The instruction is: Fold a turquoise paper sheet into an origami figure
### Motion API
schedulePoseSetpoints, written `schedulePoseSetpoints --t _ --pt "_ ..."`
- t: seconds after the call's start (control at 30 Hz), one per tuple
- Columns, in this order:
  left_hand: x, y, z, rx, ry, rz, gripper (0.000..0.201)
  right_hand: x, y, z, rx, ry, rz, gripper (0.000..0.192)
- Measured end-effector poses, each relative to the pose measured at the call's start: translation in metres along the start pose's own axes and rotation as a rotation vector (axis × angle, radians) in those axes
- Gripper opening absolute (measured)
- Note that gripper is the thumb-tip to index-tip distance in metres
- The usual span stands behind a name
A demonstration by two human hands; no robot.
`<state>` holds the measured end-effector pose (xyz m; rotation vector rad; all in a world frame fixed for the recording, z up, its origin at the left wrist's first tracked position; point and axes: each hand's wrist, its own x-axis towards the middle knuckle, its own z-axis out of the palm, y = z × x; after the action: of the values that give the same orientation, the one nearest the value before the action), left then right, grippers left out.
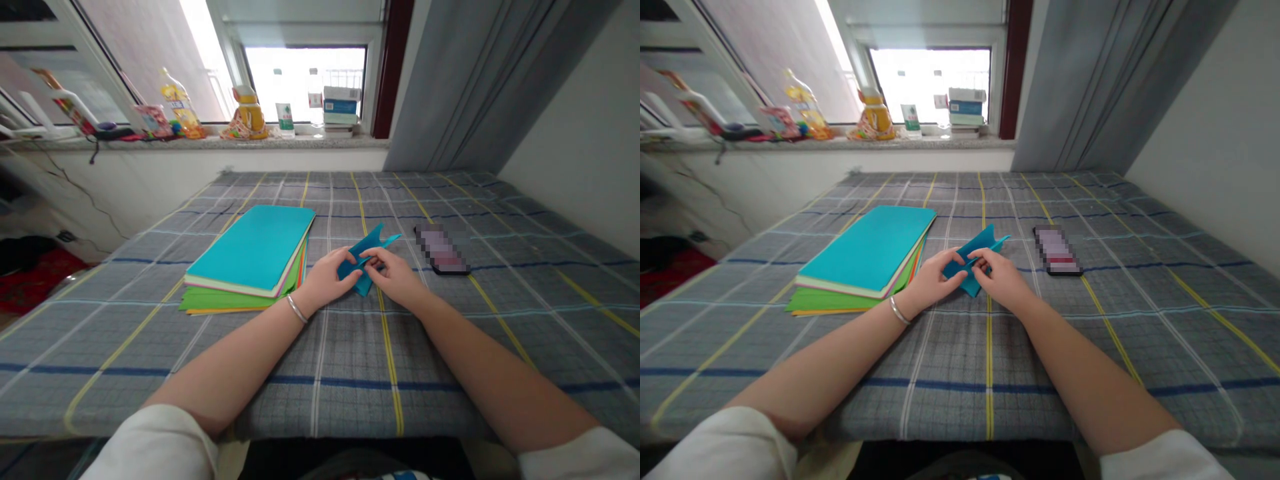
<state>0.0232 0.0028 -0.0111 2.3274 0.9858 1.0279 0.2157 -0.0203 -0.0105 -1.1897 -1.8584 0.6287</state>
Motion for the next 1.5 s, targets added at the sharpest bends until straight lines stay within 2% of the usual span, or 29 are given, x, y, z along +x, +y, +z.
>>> schedulePoseSetpoints --t 0.07,0.13,0.27,0.33,0.4,0.5,0.57,0.67,0.77,0.83,0.93,1.03,1.1,1.27,1.4,1.5 --pt "0.001 0.001 0.002 0.038 0.021 -0.017 0.007 0.0 0.002 0.0 0.005 -0.022 -0.004 0.026" --pt "0.002 0.001 0.003 0.049 0.039 -0.042 0.005 0.0 0.004 -0.002 -0.029 0.006 -0.023 0.031" --pt "0.005 -0.003 0.0 -0.028 0.081 -0.156 0.01 0.002 0.014 -0.009 -0.195 0.273 -0.053 0.035" --pt "0.005 -0.005 -0.003 -0.108 0.091 -0.219 0.01 0.003 0.021 -0.014 -0.232 0.396 -0.014 0.041" --pt "0.006 -0.008 -0.004 -0.177 0.09 -0.26 0.011 0.005 0.029 -0.017 -0.203 0.461 0.049 0.05" --pt "0.005 -0.011 -0.005 -0.237 0.096 -0.272 0.009 0.007 0.04 -0.018 -0.051 0.427 0.116 0.059" --pt "0.005 -0.012 -0.005 -0.258 0.105 -0.262 0.007 0.008 0.044 -0.017 0.061 0.377 0.156 0.058" --pt "0.006 -0.011 -0.006 -0.344 0.13 -0.24 0.006 0.009 0.045 -0.017 0.117 0.37 0.204 0.044" --pt "0.007 -0.01 -0.008 -0.452 0.153 -0.235 0.007 0.01 0.04 -0.02 0.142 0.392 0.167 0.032" --pt "0.007 -0.01 -0.009 -0.453 0.171 -0.26 0.008 0.01 0.034 -0.022 0.211 0.37 0.167 0.034" --pt "0.008 -0.011 -0.009 -0.416 0.18 -0.298 0.011 0.009 0.027 -0.023 0.29 0.277 0.273 0.033" --pt "0.008 -0.014 -0.007 -0.387 0.163 -0.315 0.014 0.008 0.026 -0.022 0.256 0.173 0.388 0.032" --pt "0.008 -0.016 -0.006 -0.357 0.15 -0.325 0.015 0.008 0.029 -0.021 0.221 0.156 0.406 0.033" --pt "0.008 -0.017 -0.003 -0.342 0.139 -0.368 0.025 0.008 0.037 -0.02 0.245 0.216 0.422 0.034" --pt "0.009 -0.019 0.002 -0.523 0.146 -0.469 0.043 0.009 0.042 -0.02 0.304 0.324 0.448 0.038" --pt "0.009 -0.024 0.006 -0.589 0.116 -0.55 0.048 0.009 0.044 -0.019 0.329 0.386 0.449 0.041"
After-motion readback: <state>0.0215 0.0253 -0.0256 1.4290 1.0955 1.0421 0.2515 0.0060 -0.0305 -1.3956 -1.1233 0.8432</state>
